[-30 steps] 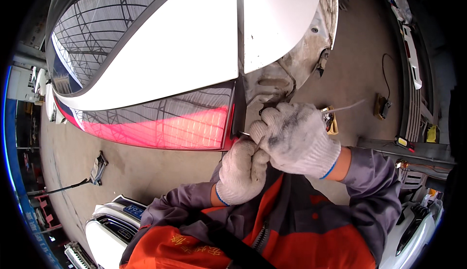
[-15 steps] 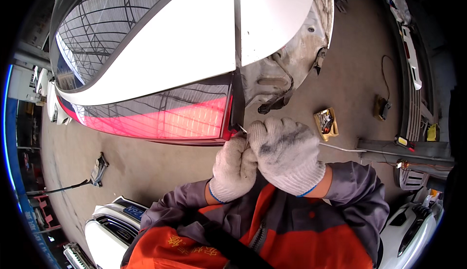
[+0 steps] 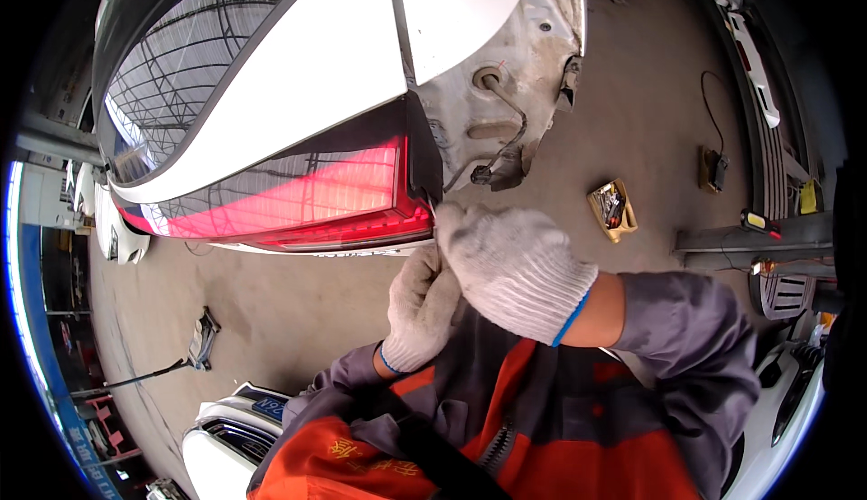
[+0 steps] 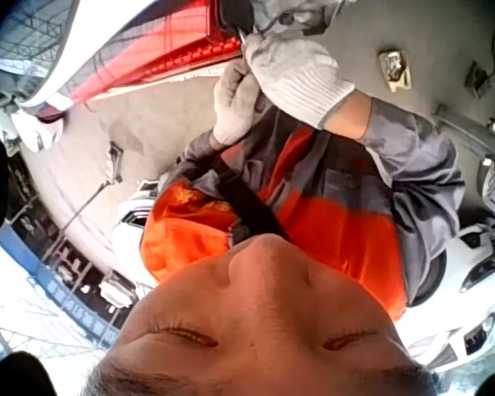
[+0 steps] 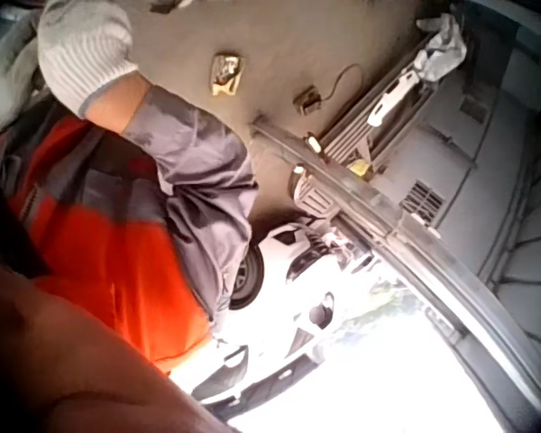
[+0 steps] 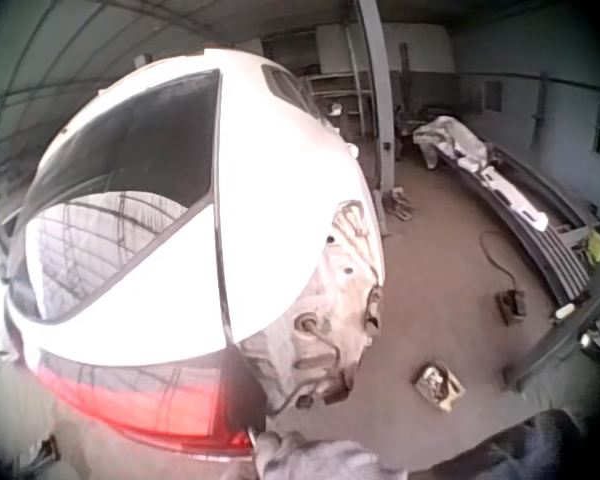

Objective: The person removes a black plastic trim piece from the rear of a white car using a pry tool and screwdriver. They then open the trunk, retrieve a new tail light assembly and a spray can, and place them on the hood of another vehicle.

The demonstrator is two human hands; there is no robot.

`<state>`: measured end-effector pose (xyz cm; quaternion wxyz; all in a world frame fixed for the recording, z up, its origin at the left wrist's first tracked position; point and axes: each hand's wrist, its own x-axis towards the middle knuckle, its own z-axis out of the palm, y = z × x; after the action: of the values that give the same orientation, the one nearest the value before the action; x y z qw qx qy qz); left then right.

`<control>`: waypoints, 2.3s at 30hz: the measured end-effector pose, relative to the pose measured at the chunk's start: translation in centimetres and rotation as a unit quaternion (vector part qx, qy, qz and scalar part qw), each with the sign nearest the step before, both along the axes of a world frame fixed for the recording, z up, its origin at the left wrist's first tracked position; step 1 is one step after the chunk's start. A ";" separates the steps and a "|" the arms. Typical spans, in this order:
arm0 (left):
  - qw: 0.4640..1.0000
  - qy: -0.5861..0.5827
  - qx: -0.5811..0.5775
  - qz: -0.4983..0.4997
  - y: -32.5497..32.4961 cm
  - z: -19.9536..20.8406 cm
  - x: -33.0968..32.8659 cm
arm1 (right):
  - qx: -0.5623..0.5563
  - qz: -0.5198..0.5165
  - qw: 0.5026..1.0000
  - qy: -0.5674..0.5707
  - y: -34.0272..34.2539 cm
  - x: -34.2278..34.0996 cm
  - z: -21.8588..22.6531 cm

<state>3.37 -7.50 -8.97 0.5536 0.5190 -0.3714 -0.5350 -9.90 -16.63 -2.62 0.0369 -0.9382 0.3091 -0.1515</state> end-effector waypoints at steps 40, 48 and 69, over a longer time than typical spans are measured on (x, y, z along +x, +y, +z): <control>0.963 -0.244 -0.099 -0.050 -4.2 1.5 -1.1 | 0.519 -0.123 0.759 -0.374 7.5 -3.0 -4.9; 0.997 -0.053 0.037 -0.052 -6.0 1.7 -1.5 | 0.586 -0.115 0.752 -0.279 2.5 -3.8 -2.5; 0.963 -0.148 0.106 -0.198 -6.6 -15.5 -15.6 | 0.628 -0.310 0.575 -0.422 11.2 -26.5 -29.1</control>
<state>-12.20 -14.08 -24.47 0.3169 0.5643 -0.4856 -0.5876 -36.40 -5.41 -31.71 0.6943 -0.3570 0.5479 -0.3006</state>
